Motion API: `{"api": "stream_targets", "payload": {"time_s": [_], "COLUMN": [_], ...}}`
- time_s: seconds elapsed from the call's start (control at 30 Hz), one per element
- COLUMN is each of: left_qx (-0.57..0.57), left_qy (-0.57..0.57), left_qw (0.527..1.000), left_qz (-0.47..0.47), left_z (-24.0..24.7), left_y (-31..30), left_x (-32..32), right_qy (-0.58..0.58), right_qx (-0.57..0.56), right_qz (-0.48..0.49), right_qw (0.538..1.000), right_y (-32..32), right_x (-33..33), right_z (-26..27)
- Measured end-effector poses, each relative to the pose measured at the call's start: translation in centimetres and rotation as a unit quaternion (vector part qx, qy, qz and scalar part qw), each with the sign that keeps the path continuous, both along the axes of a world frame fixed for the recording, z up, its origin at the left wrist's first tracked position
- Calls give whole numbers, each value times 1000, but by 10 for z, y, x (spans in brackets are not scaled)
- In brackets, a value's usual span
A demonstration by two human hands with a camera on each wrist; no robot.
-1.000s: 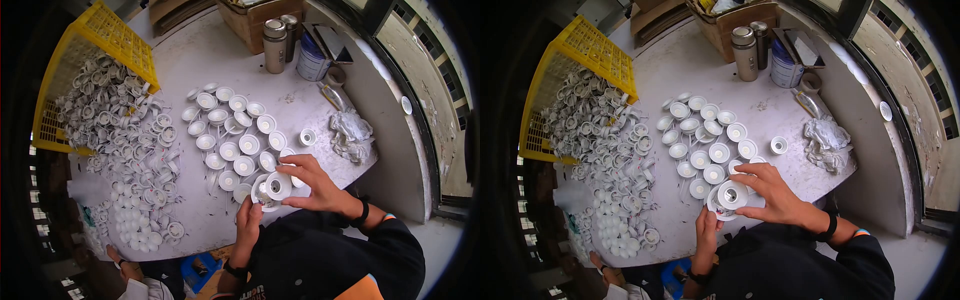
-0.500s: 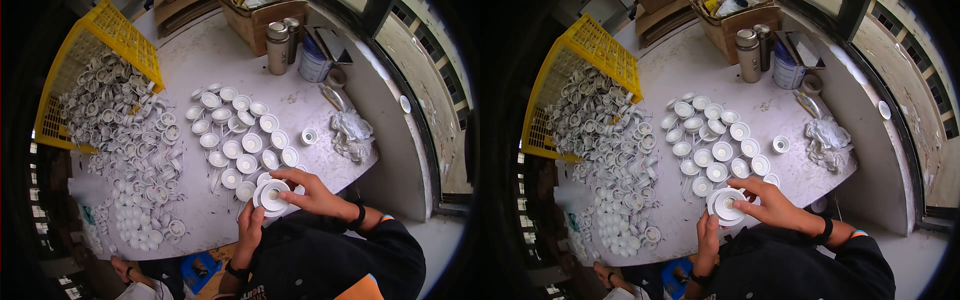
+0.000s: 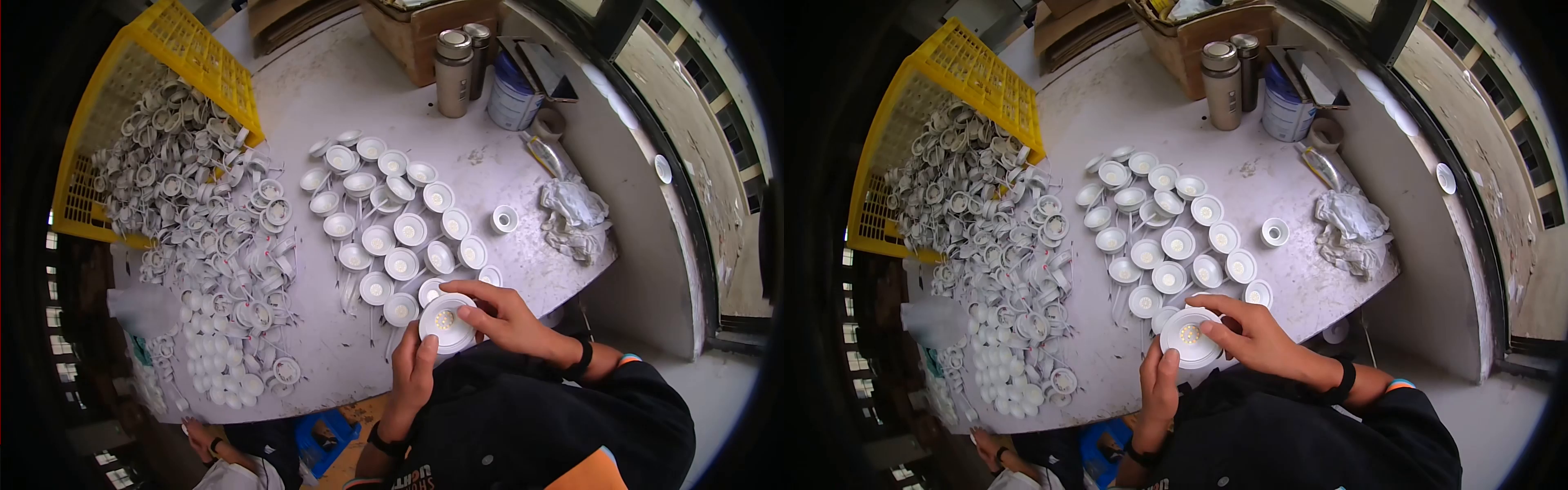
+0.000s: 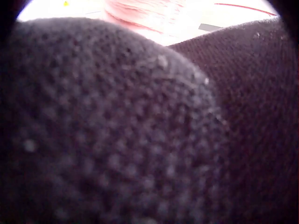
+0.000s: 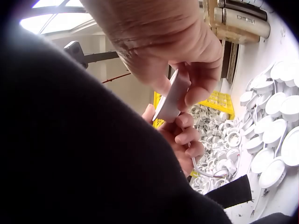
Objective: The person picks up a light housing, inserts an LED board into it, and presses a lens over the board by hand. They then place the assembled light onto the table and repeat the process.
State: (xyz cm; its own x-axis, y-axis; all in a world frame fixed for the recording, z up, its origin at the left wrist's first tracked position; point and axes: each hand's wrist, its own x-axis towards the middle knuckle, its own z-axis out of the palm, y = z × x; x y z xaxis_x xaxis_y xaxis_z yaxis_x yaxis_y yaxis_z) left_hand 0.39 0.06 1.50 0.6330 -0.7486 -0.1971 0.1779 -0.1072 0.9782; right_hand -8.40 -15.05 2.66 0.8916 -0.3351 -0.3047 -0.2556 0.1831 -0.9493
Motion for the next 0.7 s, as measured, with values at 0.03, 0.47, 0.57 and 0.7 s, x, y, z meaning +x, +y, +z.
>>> {"api": "stream_targets", "payload": {"time_s": [0.03, 0.47, 0.57, 0.7], "left_qx": [0, 101, 109, 99], "left_qy": [1, -174, -162, -163], "left_qw": [1000, 979, 980, 982], "left_qz": [1, 19, 26, 14], "left_z": [-1, -6, -6, 2], "left_y": [0, -5, -4, -8], "left_x": [0, 0, 1, 0], "right_qy": [28, -105, -8, -8], "right_qx": [34, -157, -38, -37], "right_qz": [8, -18, 14, 19], "right_qw": [999, 982, 999, 999], "right_y": [-1, 11, 5, 3], "right_x": [-1, 3, 4, 4], "right_z": [-1, -13, 2, 1]}}
